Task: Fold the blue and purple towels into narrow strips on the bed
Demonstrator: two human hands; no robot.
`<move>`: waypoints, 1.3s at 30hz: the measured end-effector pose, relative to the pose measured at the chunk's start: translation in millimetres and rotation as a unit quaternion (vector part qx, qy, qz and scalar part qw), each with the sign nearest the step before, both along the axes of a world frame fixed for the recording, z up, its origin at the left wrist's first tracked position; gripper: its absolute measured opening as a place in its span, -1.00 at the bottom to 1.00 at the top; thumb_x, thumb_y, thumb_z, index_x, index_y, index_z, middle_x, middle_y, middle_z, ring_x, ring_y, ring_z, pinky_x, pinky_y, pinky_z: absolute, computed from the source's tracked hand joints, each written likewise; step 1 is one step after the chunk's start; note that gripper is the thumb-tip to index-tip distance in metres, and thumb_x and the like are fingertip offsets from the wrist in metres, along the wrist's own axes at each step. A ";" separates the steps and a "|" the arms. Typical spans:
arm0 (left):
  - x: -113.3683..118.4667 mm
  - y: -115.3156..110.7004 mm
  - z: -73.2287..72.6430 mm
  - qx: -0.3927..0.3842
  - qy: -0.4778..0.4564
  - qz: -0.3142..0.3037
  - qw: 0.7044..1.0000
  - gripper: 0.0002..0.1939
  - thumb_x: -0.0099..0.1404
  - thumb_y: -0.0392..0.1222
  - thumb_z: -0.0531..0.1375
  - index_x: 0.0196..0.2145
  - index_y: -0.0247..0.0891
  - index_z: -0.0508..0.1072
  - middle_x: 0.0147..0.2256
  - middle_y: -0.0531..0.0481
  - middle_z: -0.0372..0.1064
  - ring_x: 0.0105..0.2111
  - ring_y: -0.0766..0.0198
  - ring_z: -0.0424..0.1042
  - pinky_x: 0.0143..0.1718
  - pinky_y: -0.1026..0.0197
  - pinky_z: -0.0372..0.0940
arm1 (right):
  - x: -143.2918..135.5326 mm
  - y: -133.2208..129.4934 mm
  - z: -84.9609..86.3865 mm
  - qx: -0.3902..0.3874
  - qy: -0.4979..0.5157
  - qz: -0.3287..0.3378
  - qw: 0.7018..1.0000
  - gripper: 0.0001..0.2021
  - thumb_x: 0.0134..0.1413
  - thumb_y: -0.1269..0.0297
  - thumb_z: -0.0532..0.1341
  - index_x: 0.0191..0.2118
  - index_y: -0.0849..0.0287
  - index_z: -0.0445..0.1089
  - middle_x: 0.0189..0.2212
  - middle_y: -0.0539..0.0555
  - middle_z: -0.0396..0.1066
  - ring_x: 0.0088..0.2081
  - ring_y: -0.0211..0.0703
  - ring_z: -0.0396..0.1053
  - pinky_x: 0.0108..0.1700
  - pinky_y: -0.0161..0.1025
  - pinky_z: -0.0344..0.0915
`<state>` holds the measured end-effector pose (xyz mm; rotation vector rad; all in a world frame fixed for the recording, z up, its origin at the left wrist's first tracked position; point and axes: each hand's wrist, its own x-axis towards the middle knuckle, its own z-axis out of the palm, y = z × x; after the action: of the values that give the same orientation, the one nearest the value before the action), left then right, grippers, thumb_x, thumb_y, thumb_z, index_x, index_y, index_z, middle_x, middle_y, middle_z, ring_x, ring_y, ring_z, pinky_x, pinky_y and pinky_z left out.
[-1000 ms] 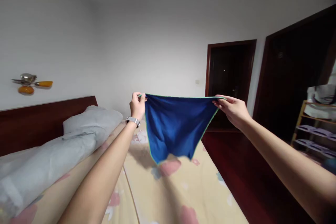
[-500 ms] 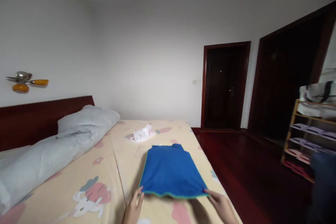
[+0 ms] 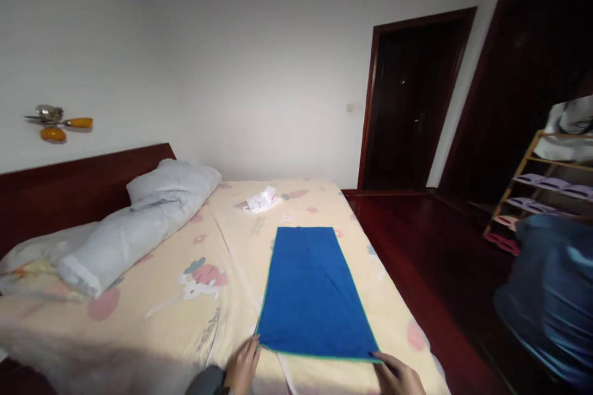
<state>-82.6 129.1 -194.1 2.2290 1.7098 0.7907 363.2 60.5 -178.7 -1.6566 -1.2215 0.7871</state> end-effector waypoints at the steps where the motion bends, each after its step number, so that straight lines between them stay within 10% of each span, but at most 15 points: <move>1: -1.1 -3.2 -0.9 -0.009 0.019 -0.003 1.000 -0.62 0.36 -0.10 -0.05 -0.05 -0.03 0.51 0.01 -0.03 0.52 0.02 0.13 0.50 0.09 0.13 0.41 | 3.7 -1.2 -8.5 -0.013 -0.013 0.005 1.000 -0.62 -0.29 -0.13 0.21 -0.41 -0.05 0.63 -0.26 0.09 0.61 -0.10 0.24 0.54 -0.01 -0.04 0.47; 7: -3.1 -13.3 18.6 -0.098 0.058 0.004 0.993 -0.53 0.30 -0.37 -0.05 0.08 -0.16 0.40 0.06 -0.06 0.46 0.08 0.21 0.42 0.13 0.21 0.28 | 23.7 -4.9 -9.7 -0.041 -0.051 0.061 0.996 -0.54 -0.17 -0.12 0.19 -0.28 0.08 0.63 -0.17 0.14 0.59 -0.06 0.19 0.52 0.03 -0.09 0.44; 14: 3.5 -7.9 28.5 -0.174 0.025 -0.019 0.984 -0.70 0.18 -0.43 0.04 -0.25 -0.19 0.50 -0.21 -0.02 0.52 -0.15 0.21 0.45 -0.07 0.26 0.24 | 29.2 3.5 -1.1 -0.083 -0.074 0.126 0.986 -0.59 -0.18 -0.12 0.22 -0.39 0.09 0.62 -0.27 0.18 0.61 -0.14 0.22 0.54 -0.05 -0.05 0.43; 22: 2.5 35.1 20.0 -0.189 -0.124 0.006 0.974 -0.77 0.27 -0.06 0.08 -0.38 -0.25 0.42 -0.49 0.04 0.41 -0.42 0.23 0.41 -0.38 0.28 0.23 | 29.7 33.2 -22.0 -0.072 -0.055 0.076 0.993 -0.53 0.03 -0.17 0.14 -0.23 0.12 0.55 -0.23 0.12 0.60 -0.13 0.09 0.52 -0.06 -0.18 0.38; 33: 13.2 48.8 2.8 -0.222 -0.092 0.052 0.969 -0.62 0.38 0.12 -0.01 -0.32 -0.22 0.39 -0.52 0.12 0.35 -0.68 0.36 0.28 -0.61 0.32 0.08 | 28.5 47.7 -23.3 -0.163 -0.112 0.037 0.979 -0.46 0.05 -0.28 0.02 -0.26 0.08 0.49 -0.21 0.12 0.59 -0.14 0.09 0.53 -0.16 -0.20 0.35; 39: 22.2 38.7 29.1 -0.173 -0.029 0.070 0.982 -0.75 0.45 -0.08 0.01 -0.23 -0.19 0.44 -0.32 -0.01 0.49 -0.35 0.26 0.48 -0.35 0.30 0.17 | 22.2 41.8 -14.3 -0.173 -0.164 0.028 0.971 -0.46 0.10 -0.24 -0.05 -0.21 0.09 0.44 -0.23 0.17 0.59 -0.13 0.12 0.52 -0.13 -0.16 0.33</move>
<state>-60.5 167.8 -165.0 1.8550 1.8313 0.5292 385.4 102.4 -193.0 -2.1089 -1.4228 0.8158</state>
